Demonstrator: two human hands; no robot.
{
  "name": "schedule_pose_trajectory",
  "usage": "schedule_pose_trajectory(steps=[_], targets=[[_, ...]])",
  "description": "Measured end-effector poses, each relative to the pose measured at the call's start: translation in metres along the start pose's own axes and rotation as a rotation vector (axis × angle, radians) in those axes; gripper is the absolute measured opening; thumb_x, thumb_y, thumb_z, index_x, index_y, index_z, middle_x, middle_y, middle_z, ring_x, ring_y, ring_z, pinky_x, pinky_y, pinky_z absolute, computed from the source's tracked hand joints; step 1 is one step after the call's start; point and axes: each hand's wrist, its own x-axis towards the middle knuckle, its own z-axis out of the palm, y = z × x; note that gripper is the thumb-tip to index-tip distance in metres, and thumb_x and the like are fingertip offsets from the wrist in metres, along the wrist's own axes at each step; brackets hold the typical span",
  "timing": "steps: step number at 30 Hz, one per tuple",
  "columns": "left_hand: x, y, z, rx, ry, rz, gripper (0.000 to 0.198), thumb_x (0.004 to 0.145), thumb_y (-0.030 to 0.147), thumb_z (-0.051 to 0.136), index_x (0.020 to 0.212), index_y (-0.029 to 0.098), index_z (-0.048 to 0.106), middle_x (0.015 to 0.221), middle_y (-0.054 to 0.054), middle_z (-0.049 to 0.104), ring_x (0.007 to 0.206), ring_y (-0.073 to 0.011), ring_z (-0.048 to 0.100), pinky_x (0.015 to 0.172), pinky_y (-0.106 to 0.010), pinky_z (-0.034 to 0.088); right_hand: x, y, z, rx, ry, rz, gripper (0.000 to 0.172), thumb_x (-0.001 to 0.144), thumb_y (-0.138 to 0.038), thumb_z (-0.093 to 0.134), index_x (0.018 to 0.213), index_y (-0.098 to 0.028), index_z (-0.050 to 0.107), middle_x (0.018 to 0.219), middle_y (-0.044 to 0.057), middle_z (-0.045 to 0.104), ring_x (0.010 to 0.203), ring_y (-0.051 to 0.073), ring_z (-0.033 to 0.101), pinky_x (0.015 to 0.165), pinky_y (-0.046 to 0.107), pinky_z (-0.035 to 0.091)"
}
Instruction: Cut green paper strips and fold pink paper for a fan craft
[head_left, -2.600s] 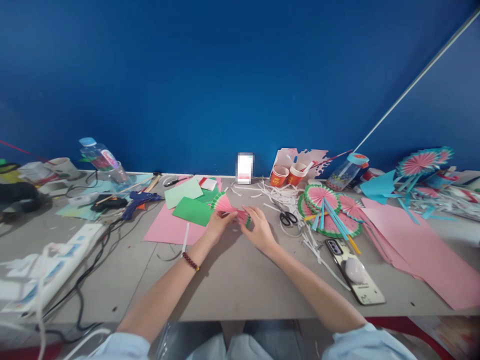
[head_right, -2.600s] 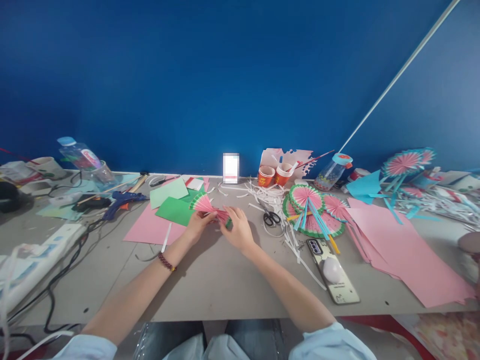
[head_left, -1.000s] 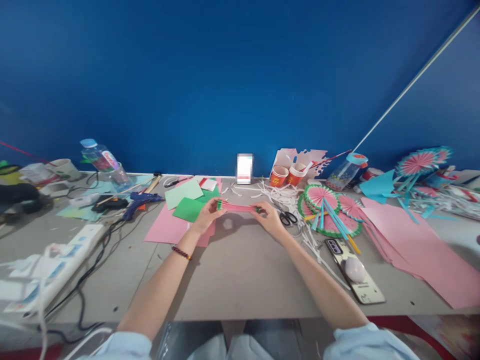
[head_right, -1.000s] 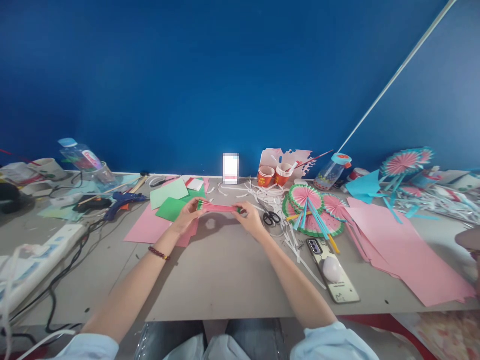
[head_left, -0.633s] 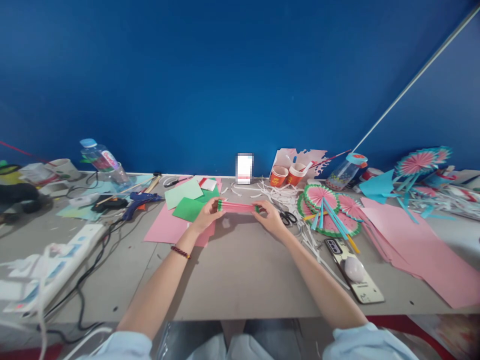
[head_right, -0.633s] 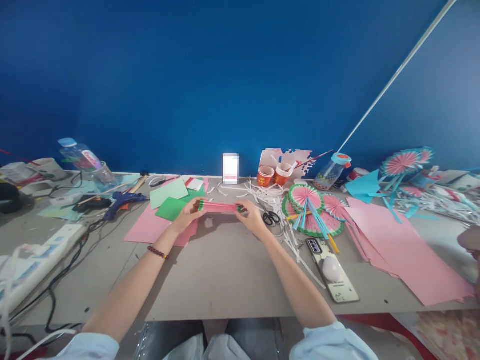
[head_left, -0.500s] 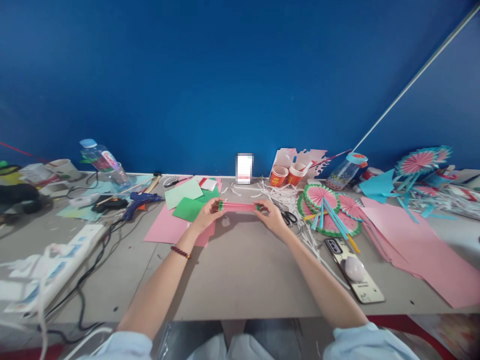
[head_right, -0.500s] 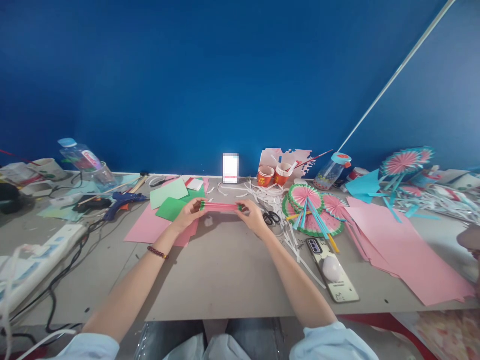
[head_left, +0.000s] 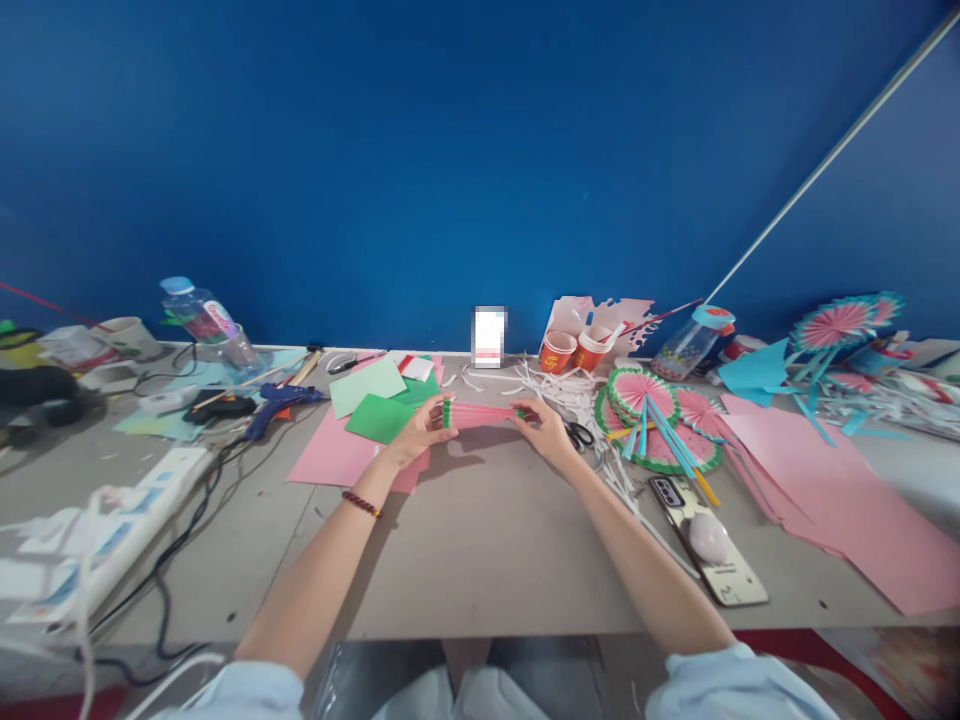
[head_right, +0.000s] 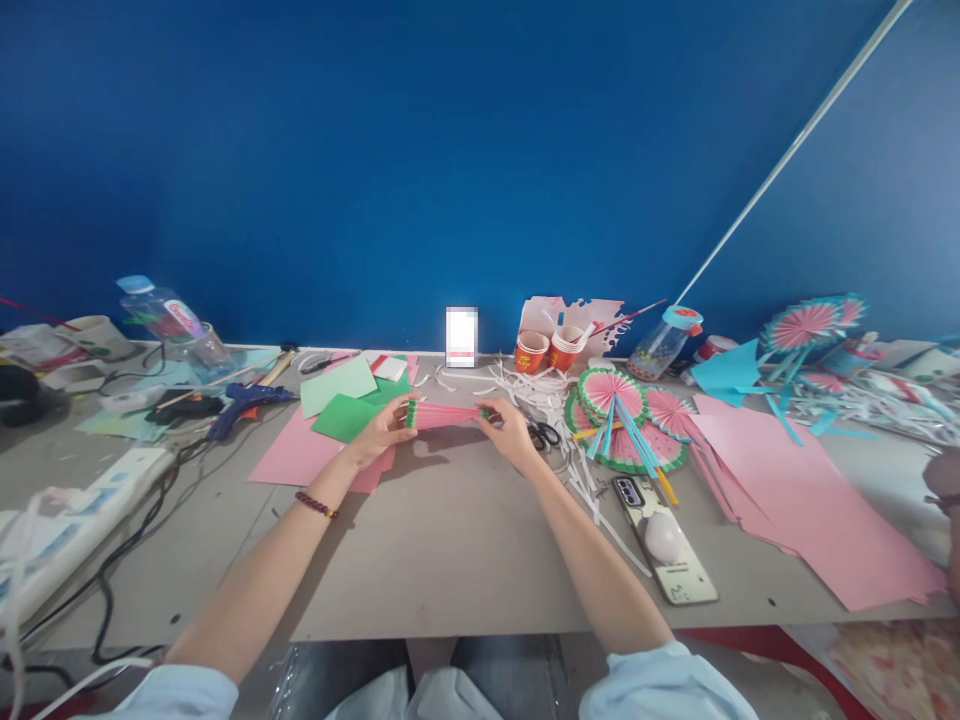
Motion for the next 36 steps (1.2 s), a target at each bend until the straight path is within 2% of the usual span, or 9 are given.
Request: schedule_pose_trajectory(steps=[5, 9, 14, 21, 31, 36], targets=[[-0.003, 0.007, -0.001, -0.006, -0.055, -0.006, 0.065, 0.063, 0.016, 0.078, 0.123, 0.030, 0.056, 0.108, -0.005, 0.058, 0.092, -0.0170, 0.056, 0.078, -0.028, 0.049, 0.000, 0.004, 0.001, 0.012, 0.007, 0.025, 0.028, 0.078, -0.035, 0.061, 0.100, -0.018, 0.066, 0.098, 0.009, 0.067, 0.083, 0.018, 0.063, 0.075, 0.033, 0.052], [-0.004, 0.007, -0.003, -0.036, -0.096, 0.015, 0.064, 0.066, 0.015, 0.074, 0.125, 0.029, 0.055, 0.110, -0.005, 0.058, 0.097, -0.0188, 0.055, 0.082, -0.029, 0.049, 0.001, 0.006, 0.000, 0.021, 0.022, 0.046, 0.028, 0.078, -0.036, 0.061, 0.100, -0.019, 0.067, 0.097, 0.008, 0.068, 0.082, 0.018, 0.063, 0.074, 0.033, 0.053], [0.000, 0.001, -0.007, -0.085, -0.039, 0.037, 0.054, 0.071, 0.021, 0.069, 0.123, 0.026, 0.058, 0.103, -0.004, 0.059, 0.097, -0.0187, 0.055, 0.085, -0.032, 0.049, 0.001, 0.004, 0.001, 0.029, 0.034, 0.049, 0.029, 0.078, -0.038, 0.061, 0.099, -0.018, 0.067, 0.095, 0.008, 0.068, 0.081, 0.018, 0.063, 0.074, 0.033, 0.052], [0.003, -0.003, -0.006, -0.045, 0.025, 0.049, 0.049, 0.072, 0.024, 0.068, 0.120, 0.024, 0.060, 0.095, -0.003, 0.058, 0.091, -0.0180, 0.058, 0.080, -0.030, 0.049, 0.001, 0.005, 0.001, 0.016, 0.028, 0.051, 0.029, 0.078, -0.038, 0.061, 0.099, -0.018, 0.067, 0.095, 0.008, 0.068, 0.080, 0.019, 0.063, 0.074, 0.033, 0.052], [0.000, 0.001, 0.000, 0.014, 0.078, 0.097, 0.049, 0.068, 0.019, 0.070, 0.115, 0.025, 0.063, 0.102, -0.005, 0.060, 0.098, -0.0195, 0.054, 0.080, -0.028, 0.049, 0.000, 0.006, 0.002, -0.002, 0.030, 0.025, 0.028, 0.079, -0.036, 0.060, 0.098, -0.018, 0.067, 0.094, 0.008, 0.068, 0.078, 0.018, 0.062, 0.072, 0.033, 0.052], [-0.001, 0.002, -0.002, -0.025, 0.008, 0.091, 0.056, 0.068, 0.019, 0.070, 0.122, 0.027, 0.059, 0.117, -0.005, 0.057, 0.100, -0.0202, 0.054, 0.083, -0.031, 0.049, 0.000, 0.004, 0.002, 0.008, 0.035, 0.040, 0.028, 0.078, -0.036, 0.060, 0.097, -0.017, 0.067, 0.094, 0.009, 0.068, 0.077, 0.018, 0.063, 0.072, 0.033, 0.052]])
